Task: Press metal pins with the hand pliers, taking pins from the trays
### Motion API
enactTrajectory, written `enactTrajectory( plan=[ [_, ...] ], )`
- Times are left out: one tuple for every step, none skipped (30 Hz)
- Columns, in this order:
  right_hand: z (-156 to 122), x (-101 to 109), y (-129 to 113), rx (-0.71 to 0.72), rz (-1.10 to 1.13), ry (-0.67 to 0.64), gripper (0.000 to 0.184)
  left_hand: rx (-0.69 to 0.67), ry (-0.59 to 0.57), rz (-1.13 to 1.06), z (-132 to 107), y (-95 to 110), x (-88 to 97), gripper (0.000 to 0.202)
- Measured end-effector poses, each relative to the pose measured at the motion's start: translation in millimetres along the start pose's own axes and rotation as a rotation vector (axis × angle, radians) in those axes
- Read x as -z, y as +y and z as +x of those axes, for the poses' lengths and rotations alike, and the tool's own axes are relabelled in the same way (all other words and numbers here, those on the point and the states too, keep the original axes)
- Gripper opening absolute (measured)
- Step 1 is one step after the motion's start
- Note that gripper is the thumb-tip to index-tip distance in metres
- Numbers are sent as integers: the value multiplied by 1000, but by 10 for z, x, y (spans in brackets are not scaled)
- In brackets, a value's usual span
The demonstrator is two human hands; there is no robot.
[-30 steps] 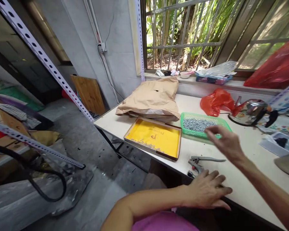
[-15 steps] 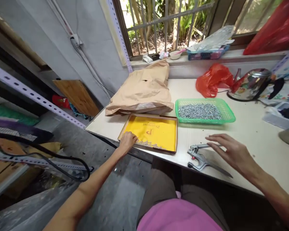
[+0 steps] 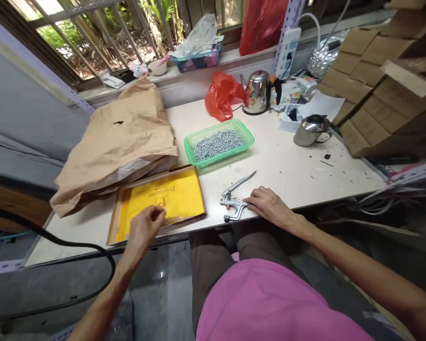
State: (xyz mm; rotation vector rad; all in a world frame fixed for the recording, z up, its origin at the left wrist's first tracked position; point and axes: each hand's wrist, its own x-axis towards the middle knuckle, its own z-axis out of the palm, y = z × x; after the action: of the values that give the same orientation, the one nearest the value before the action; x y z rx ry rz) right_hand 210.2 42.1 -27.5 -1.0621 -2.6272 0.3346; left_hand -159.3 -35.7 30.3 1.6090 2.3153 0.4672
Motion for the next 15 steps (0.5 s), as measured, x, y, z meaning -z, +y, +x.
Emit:
enactTrajectory(
  plan=[
    [2, 2, 10, 1, -7, 0, 22, 30, -63, -157, -30, 203, -68, 26],
    [7, 0, 23, 4, -14, 1, 22, 50, -140, -302, -59, 409, -151, 27],
    [14, -2, 37, 7, -23, 1, 21, 63, -219, -420, -83, 606, -243, 28],
    [24, -6, 52, 10, -34, 2, 21, 70, -300, -505, -102, 785, -341, 30],
    [36, -10, 69, 10, -45, 3, 21, 81, -366, -565, -114, 937, -437, 31],
    [48, -14, 86, 6, -57, 3, 21, 93, -413, -607, -119, 1060, -528, 32],
    [60, -19, 104, -1, -67, 2, 21, 104, -444, -642, -119, 1154, -612, 32],
    [70, -24, 120, -9, -76, 1, 20, 120, -463, -679, -114, 1219, -685, 32],
    [78, -30, 136, -17, -82, 0, 20, 142, -475, -719, -105, 1261, -747, 31],
    [81, -38, 149, -23, -86, 2, 19, 166, -488, -762, -95, 1284, -799, 32],
    [81, -47, 160, -27, -86, 7, 19, 193, -504, -803, -85, 1295, -842, 33],
    [78, -57, 169, -27, -83, 15, 19, 223, -525, -838, -76, 1296, -877, 36],
    [72, -68, 175, -25, -78, 24, 19, 256, -544, -861, -68, 1294, -905, 39],
    [64, -79, 178, -24, -72, 35, 19, 290, -561, -873, -64, 1290, -928, 42],
    [57, -89, 179, -23, -65, 44, 19, 320, -572, -876, -62, 1287, -947, 44]
  ],
)
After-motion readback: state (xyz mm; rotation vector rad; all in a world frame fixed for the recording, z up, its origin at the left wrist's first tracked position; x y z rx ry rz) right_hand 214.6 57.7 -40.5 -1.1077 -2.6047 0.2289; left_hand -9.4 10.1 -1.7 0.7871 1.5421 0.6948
